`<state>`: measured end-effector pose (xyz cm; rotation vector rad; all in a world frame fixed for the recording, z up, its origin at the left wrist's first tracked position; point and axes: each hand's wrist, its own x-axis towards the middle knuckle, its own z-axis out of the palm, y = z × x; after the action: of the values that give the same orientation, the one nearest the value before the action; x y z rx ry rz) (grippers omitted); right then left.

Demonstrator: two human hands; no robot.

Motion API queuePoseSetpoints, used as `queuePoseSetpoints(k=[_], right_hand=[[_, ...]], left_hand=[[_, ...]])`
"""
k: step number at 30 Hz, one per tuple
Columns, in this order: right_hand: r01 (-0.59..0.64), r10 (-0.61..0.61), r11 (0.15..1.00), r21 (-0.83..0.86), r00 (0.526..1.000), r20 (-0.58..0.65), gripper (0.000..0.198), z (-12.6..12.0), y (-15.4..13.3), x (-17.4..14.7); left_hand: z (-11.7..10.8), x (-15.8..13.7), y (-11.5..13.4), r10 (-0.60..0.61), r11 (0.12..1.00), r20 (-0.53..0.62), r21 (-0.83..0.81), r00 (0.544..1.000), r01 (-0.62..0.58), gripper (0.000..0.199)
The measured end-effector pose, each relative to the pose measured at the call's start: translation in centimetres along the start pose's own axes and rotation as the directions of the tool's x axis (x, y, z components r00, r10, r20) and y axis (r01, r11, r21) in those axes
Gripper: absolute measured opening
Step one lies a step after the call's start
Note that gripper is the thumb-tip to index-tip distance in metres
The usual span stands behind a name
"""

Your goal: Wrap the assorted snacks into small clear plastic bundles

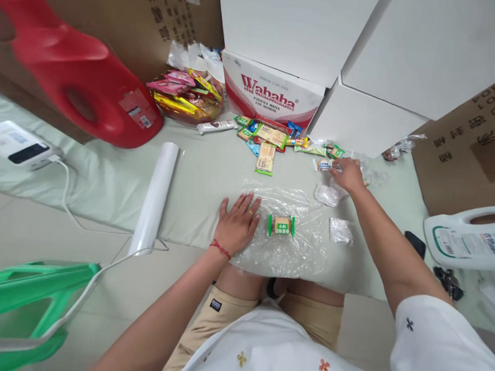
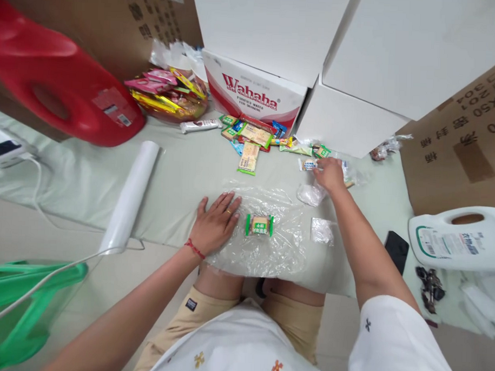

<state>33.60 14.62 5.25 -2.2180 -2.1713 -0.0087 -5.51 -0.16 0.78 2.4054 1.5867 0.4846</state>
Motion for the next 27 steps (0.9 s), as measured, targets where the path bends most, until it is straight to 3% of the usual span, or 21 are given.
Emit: queuePoseSetpoints(k=[2,6,10,14,15,17,20,23,27], right_hand=[[0.070,-0.068,0.996,-0.046,0.996,0.052,0.048,-0.3,-1.3,1.8],[0.168,-0.102,0.962,-0.215,0.953,0.286,0.053,-0.7,-3.9,5.0],[0.189,-0.115,0.941,-0.282,0.959,0.260,0.045,-2.3,-5.1,5.2],[0.280,-0.271,0.956,-0.091,0.957,0.098,0.058,-5.7,-6.4,0.0],[0.336,-0.336,0.942,0.005,0.939,0.072,0.060,-6.5,-7.1,-2.0],[0.481,-0.504,0.851,0.210,0.860,0.077,0.061,-7.8,-8.8,-6.4],[0.542,-0.614,0.735,0.408,0.787,0.061,0.061,-8.4,-11.3,-12.0],[0.503,-0.589,0.721,0.476,0.807,0.039,0.062,-7.6,-12.6,-15.3],[0.471,-0.535,0.748,0.467,0.845,0.004,0.060,-6.3,-14.0,-17.8]], left_hand=[[-0.1,0.0,0.1,-0.001,1.000,0.006,-0.001,1.000,0.001,0.052],[-0.1,0.0,0.2,-0.011,1.000,0.002,-0.001,1.000,0.011,0.052],[-0.1,0.0,0.1,-0.016,1.000,0.001,-0.005,1.000,0.016,0.053],[-0.2,0.0,0.0,-0.030,0.999,0.001,-0.024,1.000,0.030,0.053],[-0.2,0.0,0.0,-0.035,0.999,0.001,-0.033,0.999,0.035,0.053],[-0.3,0.1,-0.3,-0.047,0.997,0.004,-0.057,0.999,0.047,0.054],[-0.5,0.3,-1.0,-0.055,0.991,0.017,-0.122,0.998,0.057,0.053],[-1.4,0.4,-1.8,-0.029,0.974,-0.031,-0.225,0.999,0.022,0.050],[-3.4,-0.9,-2.1,-0.028,0.957,-0.239,-0.287,0.971,-0.043,0.044]])
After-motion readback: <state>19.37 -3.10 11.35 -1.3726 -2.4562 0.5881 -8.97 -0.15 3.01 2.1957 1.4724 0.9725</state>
